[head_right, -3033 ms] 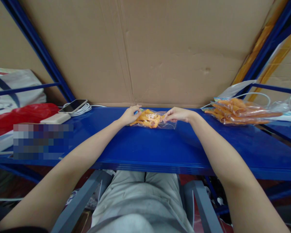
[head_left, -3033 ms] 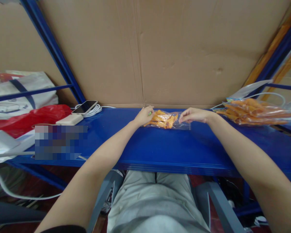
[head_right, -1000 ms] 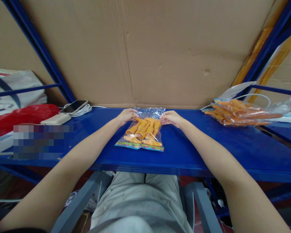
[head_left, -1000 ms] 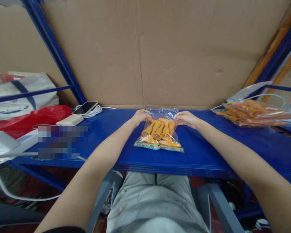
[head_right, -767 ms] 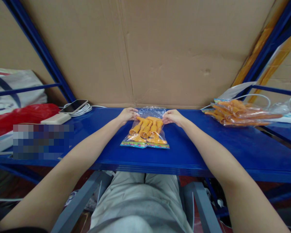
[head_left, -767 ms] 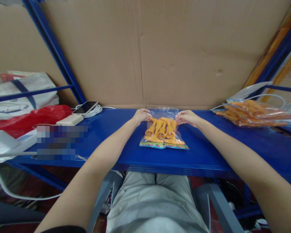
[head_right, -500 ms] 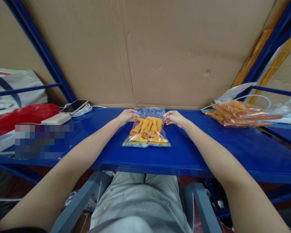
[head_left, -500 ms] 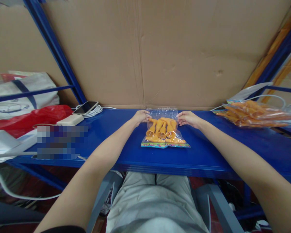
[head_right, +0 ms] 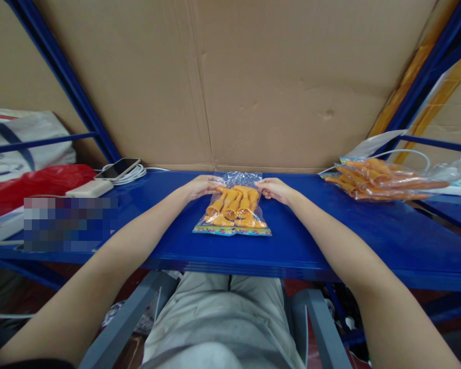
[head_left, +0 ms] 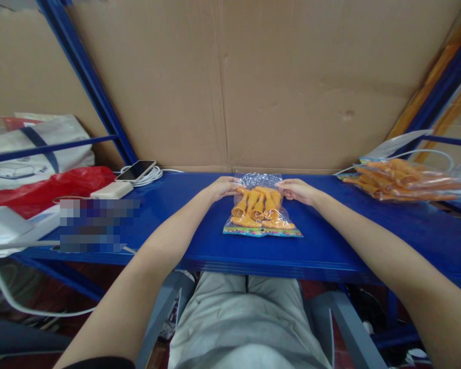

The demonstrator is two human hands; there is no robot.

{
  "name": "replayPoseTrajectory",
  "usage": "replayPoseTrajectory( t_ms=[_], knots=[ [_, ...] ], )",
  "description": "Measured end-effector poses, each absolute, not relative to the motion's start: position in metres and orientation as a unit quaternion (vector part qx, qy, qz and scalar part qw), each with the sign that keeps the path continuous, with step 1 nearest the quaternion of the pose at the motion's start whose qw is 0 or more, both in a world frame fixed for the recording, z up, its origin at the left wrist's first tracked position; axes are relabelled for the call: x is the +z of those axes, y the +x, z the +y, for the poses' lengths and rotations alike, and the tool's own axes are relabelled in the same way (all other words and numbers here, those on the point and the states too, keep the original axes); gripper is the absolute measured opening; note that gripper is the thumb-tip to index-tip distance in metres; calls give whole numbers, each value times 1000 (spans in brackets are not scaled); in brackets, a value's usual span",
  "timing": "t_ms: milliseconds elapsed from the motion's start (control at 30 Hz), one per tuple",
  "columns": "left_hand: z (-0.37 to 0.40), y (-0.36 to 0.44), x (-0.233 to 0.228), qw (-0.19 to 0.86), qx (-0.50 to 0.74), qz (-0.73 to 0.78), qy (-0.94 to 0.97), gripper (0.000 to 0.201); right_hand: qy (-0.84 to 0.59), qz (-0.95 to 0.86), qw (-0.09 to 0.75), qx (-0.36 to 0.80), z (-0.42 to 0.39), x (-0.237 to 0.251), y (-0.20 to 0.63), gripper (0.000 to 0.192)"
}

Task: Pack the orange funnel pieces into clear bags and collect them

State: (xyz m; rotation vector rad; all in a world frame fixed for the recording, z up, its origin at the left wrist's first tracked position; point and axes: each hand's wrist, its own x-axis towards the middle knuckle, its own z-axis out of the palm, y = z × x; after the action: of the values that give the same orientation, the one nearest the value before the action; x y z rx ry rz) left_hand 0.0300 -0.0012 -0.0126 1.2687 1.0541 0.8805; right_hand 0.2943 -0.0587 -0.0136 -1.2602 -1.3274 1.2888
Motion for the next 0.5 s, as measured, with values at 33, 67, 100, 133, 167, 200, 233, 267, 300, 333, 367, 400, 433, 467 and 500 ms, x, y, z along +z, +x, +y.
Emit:
replayPoseTrajectory(
  t_ms=[33,67,100,133,167,200,233,267,300,333,367,400,433,467,500],
  knots=[
    [-2,30,-12,596,377,449,549,22,-501,-537,429,526,-58,-15,295,25],
    [-2,30,-12,597,376,446,551,21,-497,-540,422,532,-57,-15,297,22],
    [-3,30,-11,598,374,445,553,20,-496,-541,416,537,-57,-15,298,17],
    [-3,30,-10,597,373,445,554,19,-495,-542,413,539,-56,-16,299,13],
    [-4,30,-10,595,373,446,555,18,-496,-542,412,539,-56,-16,300,11],
    [-4,29,-9,592,373,449,556,18,-498,-541,411,538,-55,-16,301,10],
    [-3,29,-8,589,374,451,556,18,-501,-541,411,537,-54,-16,302,11],
    [-3,29,-8,586,375,454,557,18,-504,-540,410,536,-53,-16,302,12],
    [-2,28,-7,582,376,458,557,19,-508,-537,410,535,-52,-16,302,12],
    [-2,28,-7,579,376,461,557,20,-513,-532,410,534,-52,-16,302,13],
    [-1,28,-7,576,377,464,558,22,-517,-528,413,533,-51,-16,301,14],
    [0,28,-7,571,376,466,561,24,-519,-525,416,532,-50,-16,301,15],
    [0,27,-8,566,376,468,565,25,-520,-523,418,530,-50,-16,300,15],
    [1,27,-8,561,375,469,570,27,-520,-524,420,528,-50,-16,300,14],
    [2,27,-9,555,375,470,575,28,-518,-527,421,527,-49,-16,300,13]
  ],
)
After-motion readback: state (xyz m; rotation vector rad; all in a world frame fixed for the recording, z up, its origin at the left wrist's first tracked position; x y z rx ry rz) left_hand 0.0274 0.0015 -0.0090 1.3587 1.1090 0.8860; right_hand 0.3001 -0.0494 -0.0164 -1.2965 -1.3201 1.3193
